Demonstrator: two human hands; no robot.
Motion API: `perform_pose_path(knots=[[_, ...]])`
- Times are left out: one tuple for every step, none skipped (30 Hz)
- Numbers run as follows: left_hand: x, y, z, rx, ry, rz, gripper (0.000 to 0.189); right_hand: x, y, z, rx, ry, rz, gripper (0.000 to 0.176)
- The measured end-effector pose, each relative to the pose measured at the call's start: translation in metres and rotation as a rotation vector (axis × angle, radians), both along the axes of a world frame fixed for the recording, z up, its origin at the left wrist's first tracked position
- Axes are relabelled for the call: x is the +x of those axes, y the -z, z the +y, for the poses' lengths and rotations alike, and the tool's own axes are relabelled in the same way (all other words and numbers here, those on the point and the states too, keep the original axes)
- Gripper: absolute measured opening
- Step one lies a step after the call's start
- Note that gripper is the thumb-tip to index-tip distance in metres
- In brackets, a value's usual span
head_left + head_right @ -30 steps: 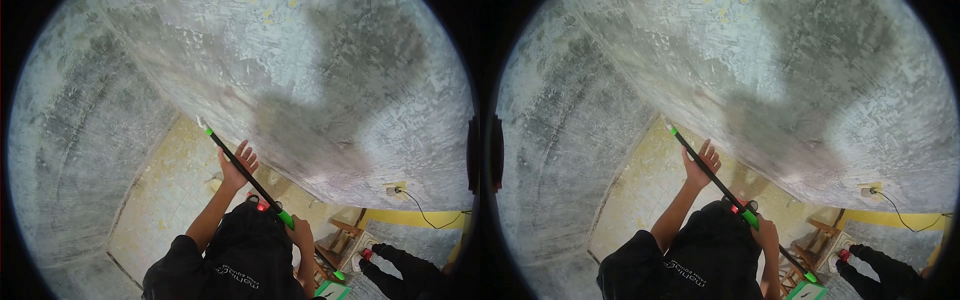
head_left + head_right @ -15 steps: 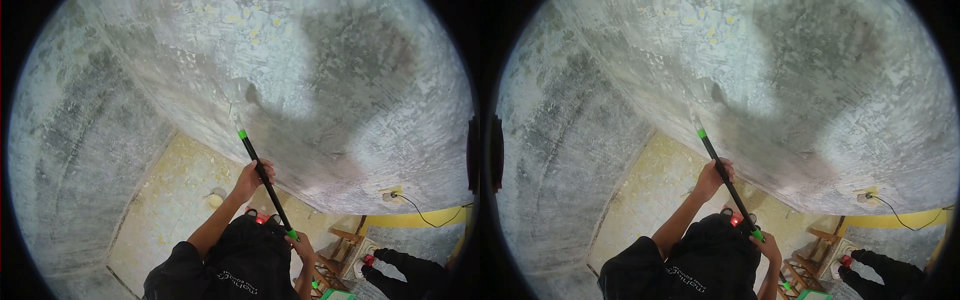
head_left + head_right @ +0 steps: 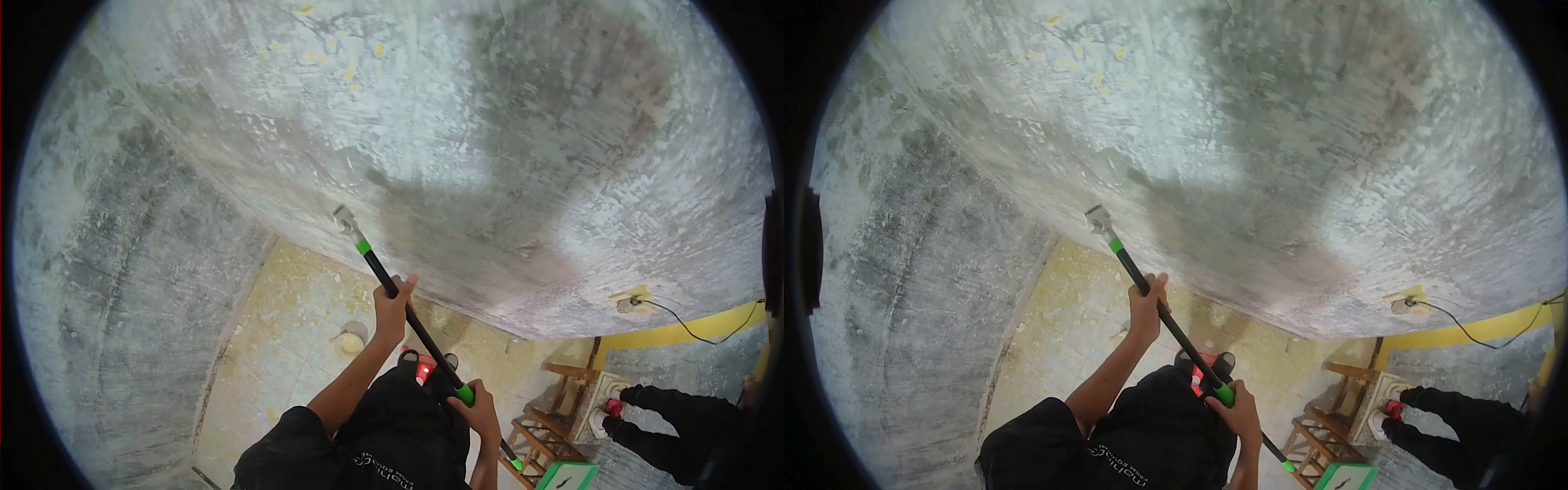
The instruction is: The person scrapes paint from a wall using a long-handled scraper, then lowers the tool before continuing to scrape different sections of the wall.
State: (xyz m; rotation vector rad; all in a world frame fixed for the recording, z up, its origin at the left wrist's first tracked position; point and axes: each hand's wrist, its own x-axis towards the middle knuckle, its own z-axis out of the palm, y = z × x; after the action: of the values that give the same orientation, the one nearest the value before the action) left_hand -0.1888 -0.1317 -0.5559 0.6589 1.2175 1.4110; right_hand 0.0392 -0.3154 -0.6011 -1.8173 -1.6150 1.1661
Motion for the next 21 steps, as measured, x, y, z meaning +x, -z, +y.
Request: perform_pose_path(knots=[[0.004,0.002,0.003,0.013,0.015,-0.121,0.035,-0.009,-0.018,0.001,0.036,0.05,-0.044,0.049],[0.007,0.005,0.006,0.026,0.026,-0.241,0.036,-0.012,-0.026,0.001,-0.054,0.118,-0.051,0.045],[0.01,0.006,0.01,0.041,0.036,-0.361,0.037,-0.01,-0.027,-0.002,-0.082,0.1,-0.058,0.044],[0.013,0.0,0.011,0.067,0.159,-0.445,0.04,-0.007,-0.028,-0.006,-0.108,0.084,-0.065,0.043],[0.018,-0.007,0.011,0.075,0.206,-0.545,0.04,-0.003,-0.029,-0.008,-0.13,0.07,-0.072,0.042],[0.024,-0.017,0.012,0.087,0.256,-0.645,0.041,0.002,-0.029,-0.011,-0.157,0.078,0.019,0.041],[0.031,-0.023,0.015,0.105,0.31,-0.744,0.042,0.006,-0.028,-0.014,-0.175,0.087,0.112,0.041],[0.036,-0.025,0.016,0.132,0.374,-0.775,0.045,0.011,-0.027,-0.015,-0.186,0.095,0.208,0.041],[0.045,-0.03,0.015,0.136,0.395,-0.797,0.046,0.016,-0.026,-0.017,-0.195,0.099,0.225,0.042],[0.054,-0.036,0.014,0.139,0.413,-0.815,0.047,0.019,-0.032,-0.017,-0.205,0.098,0.246,0.043],[0.061,-0.043,0.013,0.145,0.429,-0.829,0.048,0.022,-0.034,-0.018,-0.213,0.093,0.269,0.044],[0.069,-0.049,0.014,0.158,0.46,-0.796,0.052,0.027,-0.031,-0.019,-0.194,0.102,0.291,0.043],[0.077,-0.056,0.014,0.157,0.475,-0.789,0.052,0.031,-0.029,-0.022,-0.174,0.115,0.299,0.042],[0.086,-0.064,0.015,0.161,0.485,-0.779,0.053,0.036,-0.027,-0.024,-0.152,0.122,0.308,0.041],[0.096,-0.074,0.017,0.173,0.498,-0.767,0.053,0.043,-0.026,-0.02,-0.122,0.127,0.319,0.04],[0.104,-0.086,0.018,0.205,0.529,-0.776,0.053,0.047,-0.035,-0.017,-0.066,0.127,0.361,0.038],[0.109,-0.101,0.018,0.258,0.544,-0.748,0.053,0.047,-0.051,-0.016,-0.023,0.087,0.336,0.039],[0.117,-0.116,0.02,0.308,0.572,-0.72,0.052,0.051,-0.066,-0.015,0.025,0.061,0.312,0.039],[0.127,-0.129,0.023,0.36,0.606,-0.698,0.052,0.058,-0.072,-0.009,0.075,0.045,0.281,0.04],[0.137,-0.142,0.029,0.425,0.627,-0.69,0.052,0.065,-0.059,-0.008,0.197,0.016,0.248,0.04],[0.147,-0.156,0.034,0.461,0.646,-0.744,0.05,0.069,-0.064,-0.005,0.243,0.071,0.284,0.038]])
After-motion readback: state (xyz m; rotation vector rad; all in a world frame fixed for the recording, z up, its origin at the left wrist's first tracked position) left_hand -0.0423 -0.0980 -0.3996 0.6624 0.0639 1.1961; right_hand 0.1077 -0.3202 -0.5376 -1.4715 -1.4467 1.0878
